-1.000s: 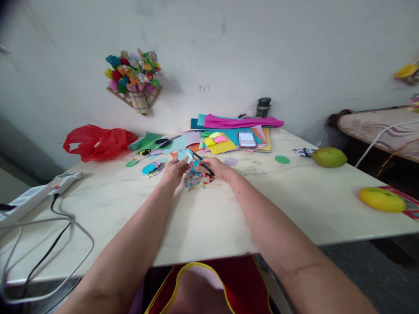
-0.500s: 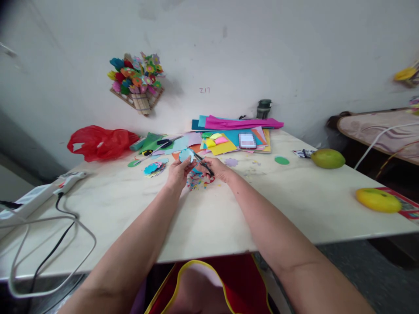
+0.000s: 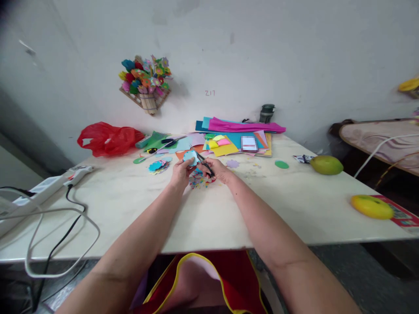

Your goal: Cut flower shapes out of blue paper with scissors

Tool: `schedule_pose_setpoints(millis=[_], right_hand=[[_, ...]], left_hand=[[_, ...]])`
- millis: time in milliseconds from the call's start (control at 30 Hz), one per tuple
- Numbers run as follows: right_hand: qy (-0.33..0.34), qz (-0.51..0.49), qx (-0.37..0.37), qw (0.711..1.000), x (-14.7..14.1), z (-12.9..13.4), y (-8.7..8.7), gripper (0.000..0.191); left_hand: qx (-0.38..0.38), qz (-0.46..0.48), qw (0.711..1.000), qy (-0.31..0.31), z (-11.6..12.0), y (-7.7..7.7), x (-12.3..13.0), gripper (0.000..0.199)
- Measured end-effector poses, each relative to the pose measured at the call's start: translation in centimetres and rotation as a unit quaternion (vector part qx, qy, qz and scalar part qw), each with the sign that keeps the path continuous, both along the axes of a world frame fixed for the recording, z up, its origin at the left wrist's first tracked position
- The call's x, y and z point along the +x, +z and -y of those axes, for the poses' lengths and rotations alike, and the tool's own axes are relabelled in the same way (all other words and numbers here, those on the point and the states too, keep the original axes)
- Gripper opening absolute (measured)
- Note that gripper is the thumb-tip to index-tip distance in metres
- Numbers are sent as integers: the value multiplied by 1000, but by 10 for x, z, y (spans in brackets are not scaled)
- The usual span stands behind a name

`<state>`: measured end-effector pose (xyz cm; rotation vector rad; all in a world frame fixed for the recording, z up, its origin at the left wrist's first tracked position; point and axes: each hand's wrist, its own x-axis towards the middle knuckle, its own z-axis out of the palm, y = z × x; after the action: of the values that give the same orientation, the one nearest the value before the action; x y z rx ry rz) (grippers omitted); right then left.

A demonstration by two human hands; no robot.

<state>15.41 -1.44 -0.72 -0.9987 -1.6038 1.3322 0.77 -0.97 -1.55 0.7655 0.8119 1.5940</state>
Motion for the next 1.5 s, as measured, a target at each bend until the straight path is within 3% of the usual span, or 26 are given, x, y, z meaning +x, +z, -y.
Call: schedule_pose_setpoints(millis=[500, 1100, 1500], right_hand=[[-1, -46, -8, 999, -10, 1, -7, 29], [2, -71, -8, 997, -12, 6, -5, 37], [-24, -68, -21, 997, -18, 7, -4, 31]], left_hand=[[-22, 25, 999, 34, 4, 3, 5, 27], [-5, -6, 1000, 22, 9, 3, 9, 32], [-10, -9, 999, 29, 7, -2, 8, 34]])
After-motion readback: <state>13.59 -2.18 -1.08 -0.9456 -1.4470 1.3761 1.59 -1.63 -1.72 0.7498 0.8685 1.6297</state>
